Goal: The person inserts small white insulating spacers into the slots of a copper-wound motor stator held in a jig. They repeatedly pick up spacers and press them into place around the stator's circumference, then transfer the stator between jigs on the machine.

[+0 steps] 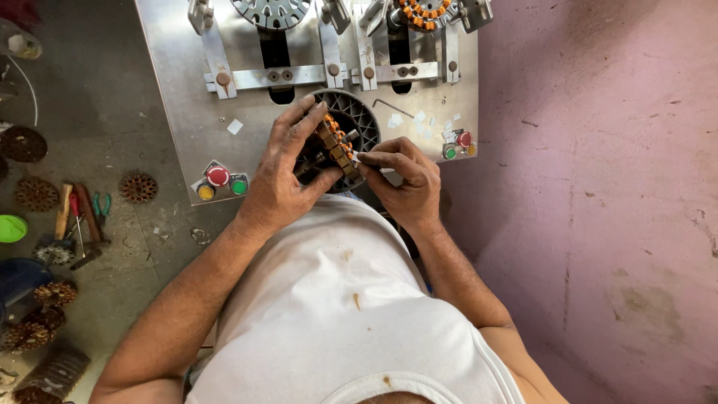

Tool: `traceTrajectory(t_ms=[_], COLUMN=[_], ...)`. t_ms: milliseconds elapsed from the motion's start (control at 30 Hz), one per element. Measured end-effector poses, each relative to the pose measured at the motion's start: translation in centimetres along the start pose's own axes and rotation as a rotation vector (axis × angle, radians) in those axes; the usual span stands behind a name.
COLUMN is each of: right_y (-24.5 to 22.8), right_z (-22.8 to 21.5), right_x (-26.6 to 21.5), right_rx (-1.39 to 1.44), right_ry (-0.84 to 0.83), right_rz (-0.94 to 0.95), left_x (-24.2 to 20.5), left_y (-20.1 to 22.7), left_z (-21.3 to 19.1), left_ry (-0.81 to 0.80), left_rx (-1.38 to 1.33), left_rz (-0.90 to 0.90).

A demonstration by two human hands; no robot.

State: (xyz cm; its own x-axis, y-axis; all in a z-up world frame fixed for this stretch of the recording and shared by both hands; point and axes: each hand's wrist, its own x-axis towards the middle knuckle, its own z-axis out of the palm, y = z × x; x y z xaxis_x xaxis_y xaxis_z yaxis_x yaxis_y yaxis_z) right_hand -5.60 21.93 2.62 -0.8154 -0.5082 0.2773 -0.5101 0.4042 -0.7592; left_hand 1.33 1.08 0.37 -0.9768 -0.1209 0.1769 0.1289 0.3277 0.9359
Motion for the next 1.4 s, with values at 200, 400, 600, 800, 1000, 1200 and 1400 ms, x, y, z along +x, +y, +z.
traceTrajectory(t_ms=[200, 400, 600, 800, 1000, 1200, 1400], right_y=[-0.1, -0.1, 0.5, 0.3, -1.1, -3.1, -3.8], right_z=[0.9, 1.2, 0.8, -0.4, -1.5, -1.3, -1.2], right_x=[-0.4, -0.3, 0.3, 1.0, 2.3, 2.9, 3.4], right_rx=[-0.053, -0.081, -0.141, -0.289, -0.308, -0.296, -0.354], right_ry=[0.096, 0.126, 0.07, -0.058, -0.221, -0.238, -0.271], right_rz=[0.004, -0.057, -0.179, -0.334, -0.262, -0.022, 0.026], left_x=[0.3, 0.3, 0.6, 1.1, 1.3, 1.3, 1.2], left_y=[-0.2, -0.4, -0.7, -1.0, -0.8, -0.6, -0.8], left_z=[0.2, 0.3, 0.1, -1.3, -1.2, -1.3, -1.2], left_ry=[0.02, 0.055, 0.042, -0.013, 0.023, 0.033, 0.041], left_rx=[-0.008, 0.01, 0.008, -0.026, -0.065, -0.064, -0.064], left_rz=[-0.012, 0.013, -0.019, -0.013, -0.009, -0.007, -0.019])
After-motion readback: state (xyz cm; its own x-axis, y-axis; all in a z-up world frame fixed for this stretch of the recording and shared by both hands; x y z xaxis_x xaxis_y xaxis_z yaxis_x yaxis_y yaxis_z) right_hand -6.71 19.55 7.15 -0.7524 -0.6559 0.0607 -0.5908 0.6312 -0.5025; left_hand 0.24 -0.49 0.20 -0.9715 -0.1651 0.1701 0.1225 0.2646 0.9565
